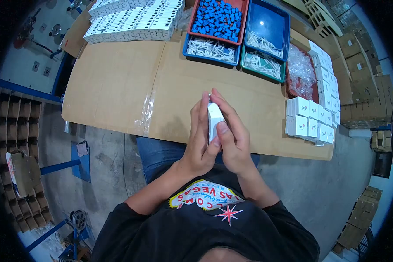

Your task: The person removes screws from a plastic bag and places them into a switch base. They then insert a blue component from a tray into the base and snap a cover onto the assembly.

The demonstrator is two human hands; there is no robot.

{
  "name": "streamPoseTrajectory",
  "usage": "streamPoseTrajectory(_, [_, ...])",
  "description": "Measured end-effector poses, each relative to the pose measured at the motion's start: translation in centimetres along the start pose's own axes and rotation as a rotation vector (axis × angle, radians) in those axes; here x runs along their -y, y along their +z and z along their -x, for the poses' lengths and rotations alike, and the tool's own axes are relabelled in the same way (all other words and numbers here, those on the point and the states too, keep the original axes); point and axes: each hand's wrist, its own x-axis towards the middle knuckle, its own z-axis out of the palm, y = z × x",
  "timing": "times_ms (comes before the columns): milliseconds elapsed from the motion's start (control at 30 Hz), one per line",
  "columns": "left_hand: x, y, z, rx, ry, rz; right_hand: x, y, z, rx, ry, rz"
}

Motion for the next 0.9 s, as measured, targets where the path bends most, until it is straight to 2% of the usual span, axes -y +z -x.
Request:
streamPoseTrajectory(133, [0.0,-0.3,0.2,0.007,0.044,0.0,0.2,0.9,0.3,-0.019,-0.02,-0.057])
streamPoseTrajectory(333, [0.1,0.0,0.7,-0.042,0.086,-0.025,0.5,1.6,0.8,-0.041,-0.07,0.039])
streamPoseTrajectory(400, [0.1,-0.1,0.8,-0.044,0.112,-0.081,0.1,1.2,1.0,-0.019,-0.153,0.223])
streamPoseTrajectory(500, [0.1,-0.2,0.9,-0.051,0.156,-0.101,0.4,1.7,1.3,-0.086,-0.157,0.183])
streamPoseTrajectory(567, [-0.4,-0.2,0.9,-0.051,0.096,-0.098,0.4,1.9,0.8,-0.081,-0.204,0.188])
streamPoseTrajectory(900, [-0.6,0.5,1.6,-0.083,0.092,-0.075,1.1,1.9,2.0,-0.093,-0.136,0.194])
